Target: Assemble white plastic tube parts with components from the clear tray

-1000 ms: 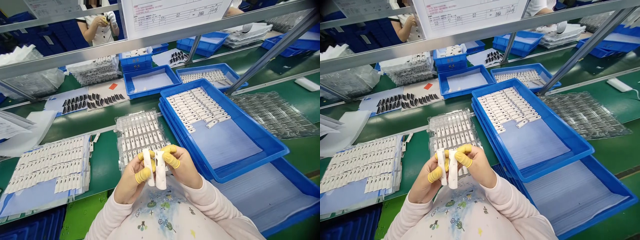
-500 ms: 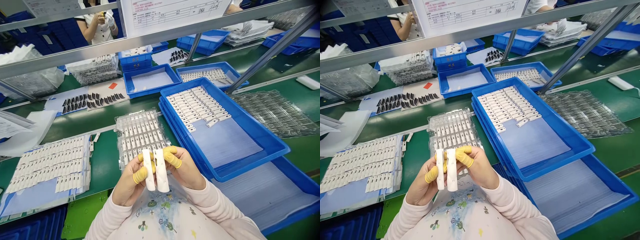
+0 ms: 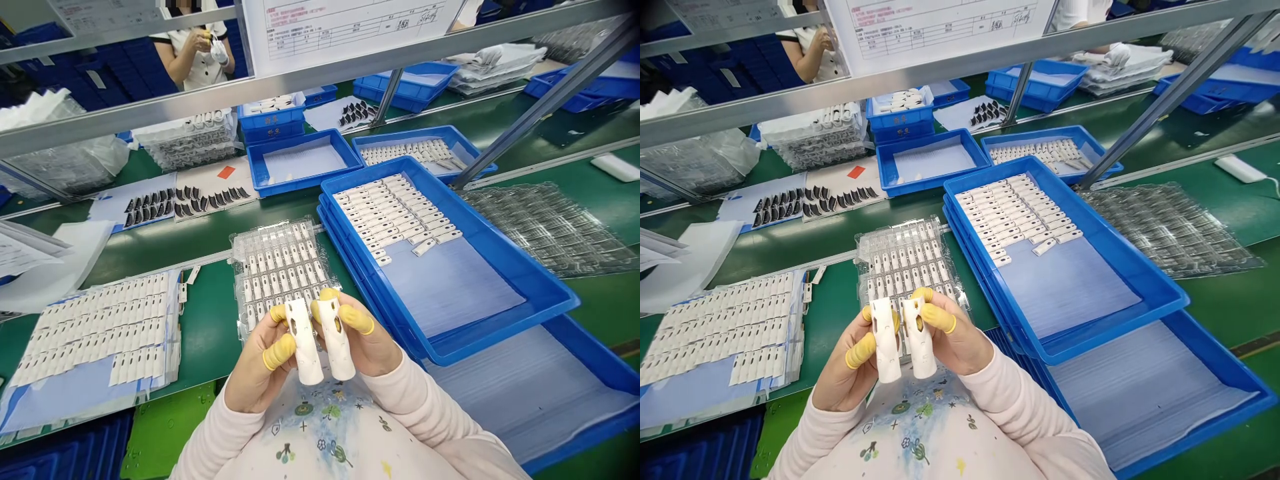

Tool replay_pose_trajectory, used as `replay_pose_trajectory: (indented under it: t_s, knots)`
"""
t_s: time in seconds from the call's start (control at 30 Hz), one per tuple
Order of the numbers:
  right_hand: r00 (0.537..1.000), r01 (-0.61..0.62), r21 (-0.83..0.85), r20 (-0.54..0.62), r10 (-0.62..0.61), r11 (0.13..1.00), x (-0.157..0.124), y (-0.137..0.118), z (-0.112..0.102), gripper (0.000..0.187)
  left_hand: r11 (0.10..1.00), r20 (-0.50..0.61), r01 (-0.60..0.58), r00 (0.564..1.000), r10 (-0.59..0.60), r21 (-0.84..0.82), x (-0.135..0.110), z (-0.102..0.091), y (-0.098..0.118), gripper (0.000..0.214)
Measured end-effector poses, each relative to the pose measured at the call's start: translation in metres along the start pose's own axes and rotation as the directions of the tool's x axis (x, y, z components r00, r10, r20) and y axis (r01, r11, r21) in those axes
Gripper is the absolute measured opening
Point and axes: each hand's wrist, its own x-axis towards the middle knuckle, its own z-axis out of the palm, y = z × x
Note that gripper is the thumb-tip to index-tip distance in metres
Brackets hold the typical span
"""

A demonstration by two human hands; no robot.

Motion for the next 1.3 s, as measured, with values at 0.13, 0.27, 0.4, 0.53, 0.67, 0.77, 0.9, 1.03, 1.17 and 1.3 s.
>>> replay_pose_trajectory:
  t_s: [0.13, 0.27, 0.4, 0.53, 0.67, 0.77, 0.9, 1.03, 1.17, 1.3]
  knots:
    - [0.995, 0.001, 0.033, 0.097, -0.004, 0.999, 0.004, 0.004, -0.002, 0.034, 0.992, 0.022, -0.089, 0.996, 0.087, 0.085, 0.000, 0.007, -0.001, 0.034]
    - [0.995, 0.005, 0.034, 0.102, -0.008, 0.999, 0.006, 0.009, -0.003, 0.032, 0.978, -0.008, -0.159, 0.987, 0.162, 0.136, 0.001, 0.013, 0.001, 0.032]
    - [0.994, 0.010, 0.021, 0.113, -0.012, 1.000, 0.005, 0.012, -0.002, 0.032, 0.980, -0.001, -0.140, 0.990, 0.141, 0.139, 0.001, 0.014, 0.003, 0.033]
    - [0.996, 0.001, 0.045, 0.094, -0.005, 0.999, 0.005, 0.010, -0.001, 0.031, 0.986, 0.035, -0.116, 0.993, 0.113, 0.121, 0.000, 0.012, 0.003, 0.030]
    - [0.999, -0.027, 0.103, 0.041, 0.023, 0.994, 0.008, 0.007, 0.001, 0.028, 0.995, 0.053, -0.073, 0.996, 0.069, 0.069, 0.000, 0.012, 0.006, 0.032]
    - [0.999, -0.042, 0.134, -0.004, 0.043, 0.990, 0.012, 0.004, 0.005, 0.027, 0.999, 0.025, -0.047, 0.999, 0.046, 0.024, 0.002, 0.013, 0.007, 0.039]
    - [0.992, -0.109, 0.178, -0.047, 0.119, 0.978, 0.016, 0.002, 0.011, 0.030, 0.996, -0.010, -0.010, 1.000, 0.009, -0.085, 0.005, 0.013, 0.008, 0.043]
    - [0.971, -0.196, 0.259, -0.080, 0.223, 0.946, 0.018, 0.003, 0.013, 0.034, 0.965, -0.024, 0.037, 0.999, -0.045, -0.258, 0.009, 0.014, 0.009, 0.048]
    - [0.970, -0.205, 0.347, -0.055, 0.238, 0.915, 0.018, 0.002, 0.014, 0.022, 0.909, -0.050, 0.102, 0.990, -0.133, -0.405, 0.013, 0.017, 0.011, 0.051]
    - [0.969, -0.208, 0.432, -0.027, 0.244, 0.878, 0.017, 0.000, 0.013, 0.014, 0.852, -0.070, 0.141, 0.977, -0.203, -0.504, 0.014, 0.016, 0.011, 0.049]
